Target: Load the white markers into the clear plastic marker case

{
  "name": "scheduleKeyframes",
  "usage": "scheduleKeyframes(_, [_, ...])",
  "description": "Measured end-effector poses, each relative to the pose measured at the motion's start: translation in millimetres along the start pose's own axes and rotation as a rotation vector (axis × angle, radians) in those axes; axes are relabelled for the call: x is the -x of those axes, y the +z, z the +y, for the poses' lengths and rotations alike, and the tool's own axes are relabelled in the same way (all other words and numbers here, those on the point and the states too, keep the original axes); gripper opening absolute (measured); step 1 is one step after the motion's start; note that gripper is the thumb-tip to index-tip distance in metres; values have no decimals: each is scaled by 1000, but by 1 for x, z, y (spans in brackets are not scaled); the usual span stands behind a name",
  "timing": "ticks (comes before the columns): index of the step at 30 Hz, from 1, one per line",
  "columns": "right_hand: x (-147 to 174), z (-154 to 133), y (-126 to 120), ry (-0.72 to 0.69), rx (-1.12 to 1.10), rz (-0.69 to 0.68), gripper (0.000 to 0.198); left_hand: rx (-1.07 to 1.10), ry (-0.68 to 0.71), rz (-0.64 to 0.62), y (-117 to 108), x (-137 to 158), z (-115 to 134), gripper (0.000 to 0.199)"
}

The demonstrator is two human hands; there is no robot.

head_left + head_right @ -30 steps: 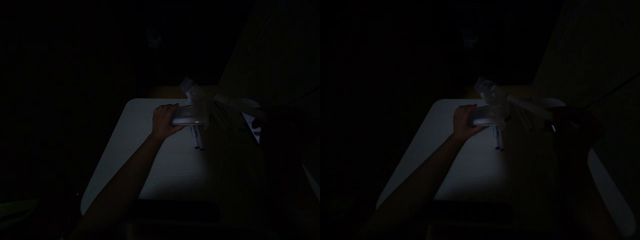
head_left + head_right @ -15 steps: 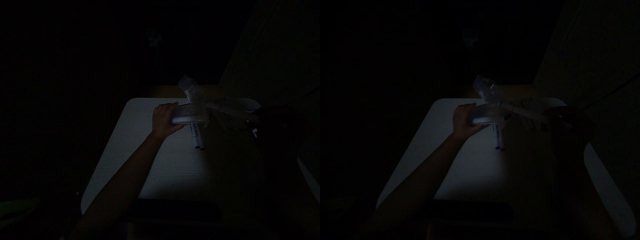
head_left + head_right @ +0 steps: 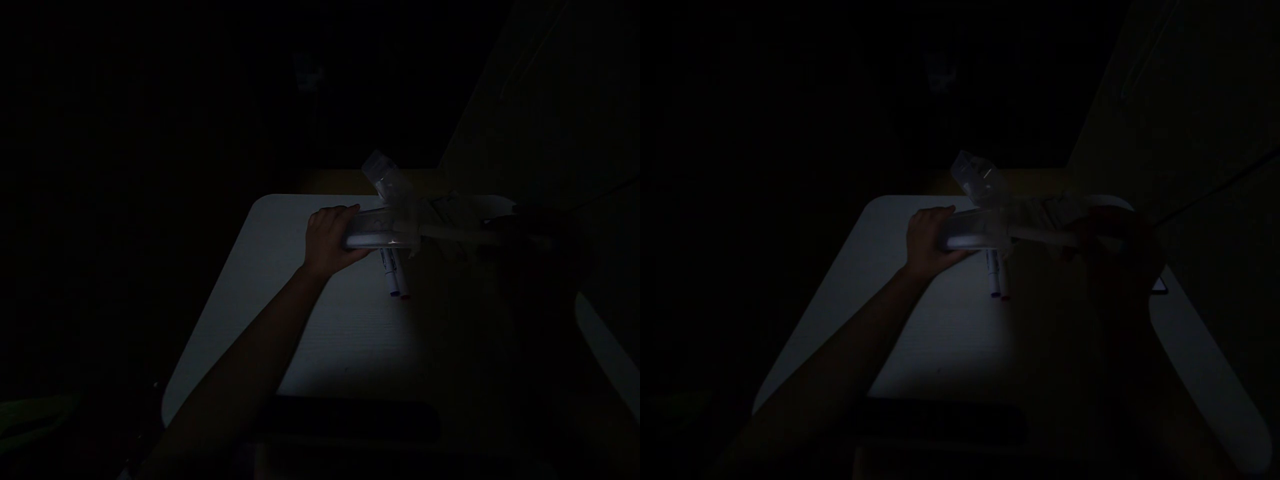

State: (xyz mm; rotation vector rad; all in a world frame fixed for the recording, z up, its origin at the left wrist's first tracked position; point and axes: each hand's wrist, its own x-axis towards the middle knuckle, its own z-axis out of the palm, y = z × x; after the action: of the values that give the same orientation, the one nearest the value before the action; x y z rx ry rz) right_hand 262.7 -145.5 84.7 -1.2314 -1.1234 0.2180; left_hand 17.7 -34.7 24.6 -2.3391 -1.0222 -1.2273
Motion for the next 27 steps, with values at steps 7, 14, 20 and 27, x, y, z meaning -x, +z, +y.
scheduleKeyframes(7, [1,-2,5,111,-115,33,28,-9,-13,-18,2,1,-1,78])
scheduleKeyframes(14, [-4,27,-6,-138,290,-34,31,-4,5,-18,2,1,-1,77])
scheduleKeyframes(20, [3,18,6,-92,121,-91,29,7,23,3,2,1,-2,76])
scheduleKeyframes(27, [11,13,12,-46,4,-199,31,3,-7,-47,1,0,-1,77])
